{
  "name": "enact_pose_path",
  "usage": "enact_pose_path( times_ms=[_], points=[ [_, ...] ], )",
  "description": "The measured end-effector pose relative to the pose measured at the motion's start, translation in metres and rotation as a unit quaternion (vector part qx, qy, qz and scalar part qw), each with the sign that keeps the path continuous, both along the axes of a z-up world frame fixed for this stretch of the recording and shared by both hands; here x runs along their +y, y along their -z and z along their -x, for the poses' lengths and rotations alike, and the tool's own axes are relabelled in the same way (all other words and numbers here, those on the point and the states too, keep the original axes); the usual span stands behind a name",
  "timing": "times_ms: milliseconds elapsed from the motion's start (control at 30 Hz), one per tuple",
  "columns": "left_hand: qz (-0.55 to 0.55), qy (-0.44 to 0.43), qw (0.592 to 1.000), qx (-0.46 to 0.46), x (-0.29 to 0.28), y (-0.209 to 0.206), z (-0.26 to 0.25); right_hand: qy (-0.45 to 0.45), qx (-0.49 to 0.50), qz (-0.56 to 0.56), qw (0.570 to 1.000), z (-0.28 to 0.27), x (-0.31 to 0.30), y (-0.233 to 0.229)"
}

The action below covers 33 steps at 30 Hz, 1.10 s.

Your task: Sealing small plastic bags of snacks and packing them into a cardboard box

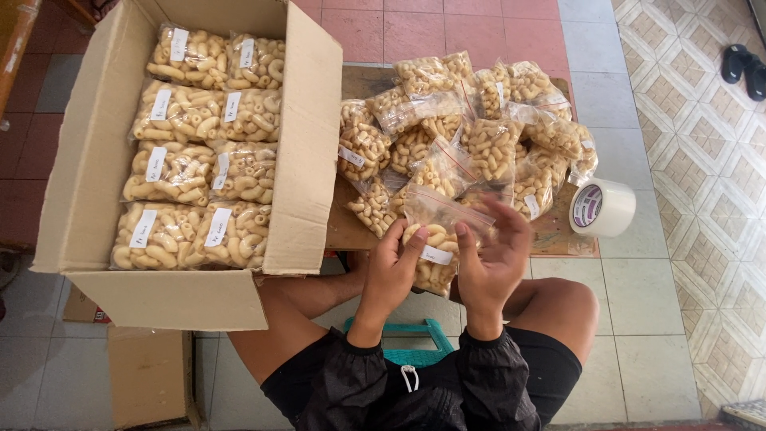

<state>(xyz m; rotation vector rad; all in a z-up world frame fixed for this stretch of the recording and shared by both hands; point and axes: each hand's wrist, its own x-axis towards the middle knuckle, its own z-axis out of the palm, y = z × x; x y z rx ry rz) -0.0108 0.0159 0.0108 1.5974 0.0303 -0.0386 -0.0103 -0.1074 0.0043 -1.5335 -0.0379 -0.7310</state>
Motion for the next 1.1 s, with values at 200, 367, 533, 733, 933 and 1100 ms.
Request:
enact_pose_path(
  times_ms=[200,367,533,733,933,1100],
  points=[
    [-0.121,0.035,0.992,-0.024,0.017,0.004,-0.002,-0.134,-0.209,0.352,0.902,-0.002,-0.006,-0.025],
    [-0.110,0.058,0.986,-0.115,0.025,-0.012,-0.005,-0.285,-0.157,0.311,0.893,-0.012,-0.013,-0.026],
    [-0.089,-0.006,0.984,-0.153,0.016,-0.019,0.001,-0.296,-0.083,0.106,0.946,0.000,-0.001,0.007],
    [-0.054,-0.141,0.979,-0.138,0.002,-0.034,0.003,-0.288,-0.001,-0.161,0.944,0.023,0.026,0.019],
    [0.010,-0.188,0.967,-0.169,0.008,-0.044,0.000,-0.316,-0.031,-0.082,0.945,0.015,0.016,0.012],
    [0.193,-0.024,0.970,-0.146,0.016,-0.057,0.003,-0.306,-0.075,-0.138,0.939,-0.018,0.002,-0.005]
  ],
)
